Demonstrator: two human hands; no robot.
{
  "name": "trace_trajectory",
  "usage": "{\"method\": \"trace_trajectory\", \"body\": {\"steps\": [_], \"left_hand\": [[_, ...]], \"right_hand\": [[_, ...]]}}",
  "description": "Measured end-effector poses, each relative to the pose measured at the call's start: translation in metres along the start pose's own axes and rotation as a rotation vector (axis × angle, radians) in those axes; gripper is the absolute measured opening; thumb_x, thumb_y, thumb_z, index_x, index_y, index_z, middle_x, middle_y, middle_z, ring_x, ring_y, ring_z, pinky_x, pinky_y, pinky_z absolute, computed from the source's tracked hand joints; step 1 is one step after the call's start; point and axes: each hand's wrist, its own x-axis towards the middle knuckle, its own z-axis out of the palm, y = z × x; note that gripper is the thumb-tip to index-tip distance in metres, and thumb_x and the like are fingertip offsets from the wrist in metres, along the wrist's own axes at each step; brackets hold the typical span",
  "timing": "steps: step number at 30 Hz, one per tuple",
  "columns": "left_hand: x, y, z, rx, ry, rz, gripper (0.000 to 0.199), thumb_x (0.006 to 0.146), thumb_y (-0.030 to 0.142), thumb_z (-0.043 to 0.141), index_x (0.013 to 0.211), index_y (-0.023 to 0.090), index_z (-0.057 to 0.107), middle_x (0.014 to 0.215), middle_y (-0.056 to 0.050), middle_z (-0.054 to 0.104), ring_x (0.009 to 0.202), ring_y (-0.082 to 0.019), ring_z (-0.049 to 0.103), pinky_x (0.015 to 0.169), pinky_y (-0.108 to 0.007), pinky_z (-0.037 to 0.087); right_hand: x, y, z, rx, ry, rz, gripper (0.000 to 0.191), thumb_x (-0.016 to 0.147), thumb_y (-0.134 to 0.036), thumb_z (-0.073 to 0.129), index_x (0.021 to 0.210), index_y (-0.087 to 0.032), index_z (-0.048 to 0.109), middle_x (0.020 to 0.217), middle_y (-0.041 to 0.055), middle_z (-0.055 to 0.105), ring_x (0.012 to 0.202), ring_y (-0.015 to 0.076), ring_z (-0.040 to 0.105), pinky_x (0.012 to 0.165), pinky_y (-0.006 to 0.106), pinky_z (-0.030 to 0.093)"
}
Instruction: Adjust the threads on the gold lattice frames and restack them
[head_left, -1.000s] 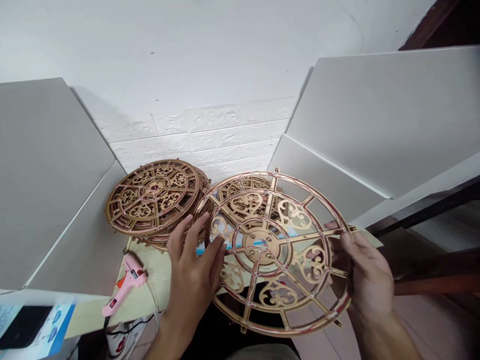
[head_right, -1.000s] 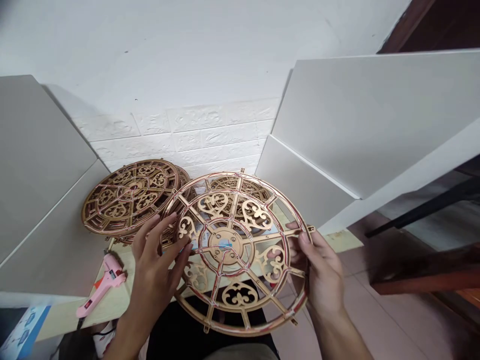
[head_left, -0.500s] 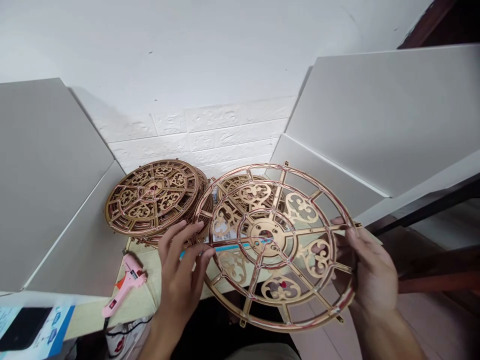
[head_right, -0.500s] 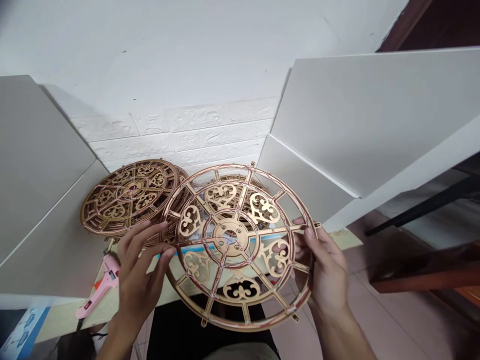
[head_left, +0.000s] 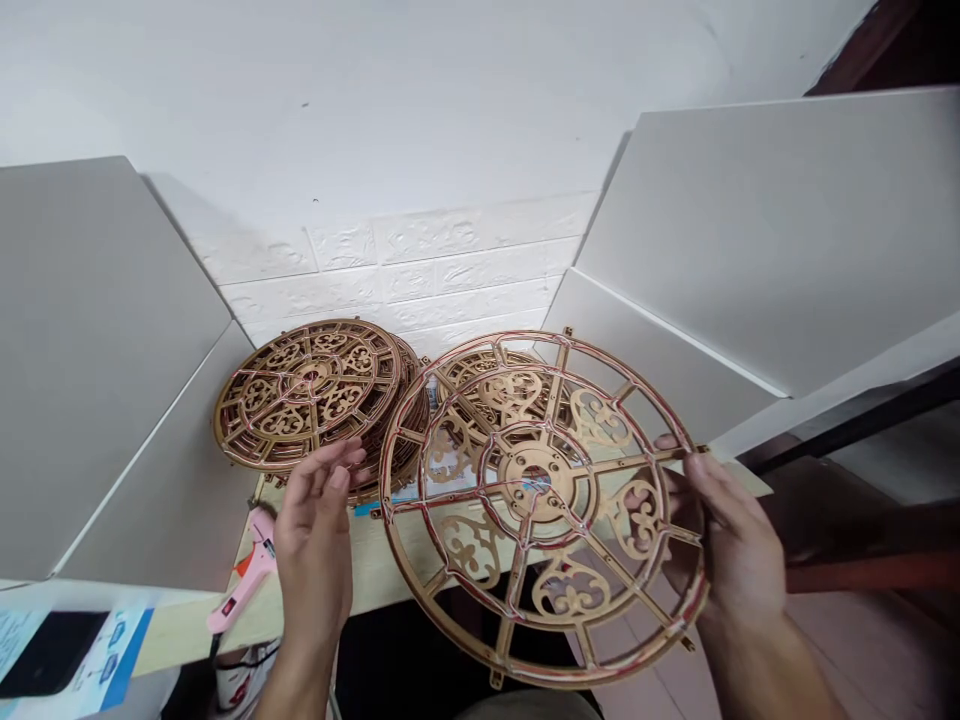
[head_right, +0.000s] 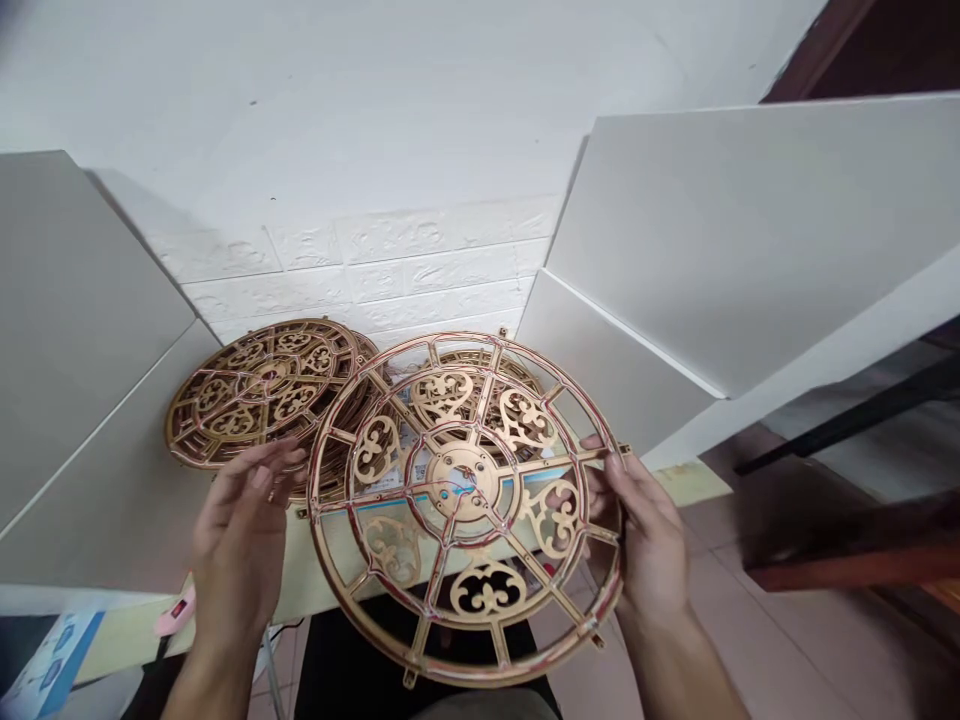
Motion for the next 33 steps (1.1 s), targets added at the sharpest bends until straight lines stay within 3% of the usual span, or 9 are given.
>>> {"method": "trace_trajectory", "body": {"steps": [4,8,12,15,18,21,24,27,33], "left_hand": [[0.006,0.006,0.005,-0.148,0.006,-0.270,0.029,0.059,0.037,0.086,0.072,0.017,0.069,0.079,-0.003,0.069,0.072,-0.012,0.063,0.067,-0.019,0.052],[0.005,0.006,0.013,-0.188,-0.056,-0.360,0.037,0.064,0.045,0.081,0.057,0.019,0.055,0.058,0.003,0.054,0.052,-0.009,0.052,0.053,-0.020,0.047],[0.003,0.004,0.015,-0.128,-0.112,-0.327,0.020,0.069,0.036,0.078,0.074,0.021,0.066,0.061,0.002,0.058,0.051,-0.010,0.052,0.048,-0.019,0.043],[0.006,0.007,0.012,-0.076,-0.127,-0.215,0.019,0.065,0.031,0.082,0.078,0.022,0.071,0.087,-0.003,0.067,0.075,-0.013,0.061,0.063,-0.020,0.050],[0.011,0.017,0.012,0.155,-0.246,0.077,0.009,0.072,0.029,0.078,0.076,0.023,0.072,0.107,-0.004,0.064,0.104,-0.019,0.058,0.081,-0.025,0.050],[0.015,0.025,0.019,0.628,-0.360,0.518,0.008,0.085,0.019,0.063,0.086,0.024,0.070,0.107,-0.004,0.064,0.103,-0.018,0.058,0.089,-0.031,0.046],[0.016,0.026,0.030,0.953,-0.363,0.841,0.007,0.086,0.015,0.060,0.088,0.019,0.066,0.095,-0.006,0.063,0.092,-0.019,0.057,0.082,-0.034,0.045],[0.017,0.022,0.038,1.176,-0.335,0.925,0.006,0.086,0.020,0.061,0.084,0.017,0.067,0.088,-0.007,0.061,0.083,-0.022,0.053,0.075,-0.037,0.043],[0.024,0.016,0.050,1.520,-0.406,0.828,0.020,0.088,0.023,0.056,0.071,0.019,0.066,0.078,-0.006,0.063,0.073,-0.024,0.057,0.066,-0.038,0.039]], "right_hand": [[0.004,0.004,-0.004,0.029,-0.015,0.051,0.051,0.045,-0.037,0.086,0.087,-0.020,0.064,0.052,-0.0026,0.057,0.042,0.0182,0.059,0.032,0.023,0.046],[0.007,0.007,-0.009,0.010,-0.046,0.076,0.047,0.049,-0.037,0.084,0.089,-0.020,0.064,0.050,-0.0019,0.058,0.040,0.0191,0.058,0.030,0.024,0.045],[0.006,0.006,-0.011,0.011,-0.016,0.048,0.048,0.047,-0.036,0.084,0.089,-0.022,0.065,0.053,-0.0017,0.061,0.035,0.0181,0.055,0.030,0.027,0.046],[0.004,0.002,-0.010,0.004,-0.004,0.039,0.049,0.044,-0.035,0.085,0.086,-0.022,0.065,0.052,-0.0017,0.060,0.034,0.0182,0.054,0.030,0.028,0.046],[0.001,0.000,-0.007,-0.021,-0.049,0.001,0.045,0.046,-0.039,0.084,0.080,-0.020,0.064,0.047,-0.0011,0.056,0.036,0.0199,0.055,0.029,0.028,0.045],[-0.002,0.001,-0.003,-0.041,-0.063,-0.046,0.043,0.045,-0.041,0.085,0.075,-0.020,0.062,0.046,-0.0019,0.054,0.037,0.0192,0.055,0.027,0.025,0.042],[-0.005,0.003,-0.002,-0.067,-0.052,-0.060,0.045,0.046,-0.043,0.085,0.078,-0.020,0.063,0.048,-0.0028,0.055,0.035,0.0169,0.054,0.024,0.022,0.038],[-0.006,0.004,-0.003,-0.075,-0.068,-0.061,0.045,0.049,-0.044,0.084,0.081,-0.020,0.064,0.050,-0.0026,0.056,0.034,0.0161,0.053,0.023,0.021,0.034],[-0.006,0.003,-0.004,-0.090,-0.079,-0.088,0.046,0.049,-0.045,0.085,0.083,-0.021,0.064,0.054,-0.0020,0.059,0.034,0.0176,0.054,0.020,0.024,0.035]]}}
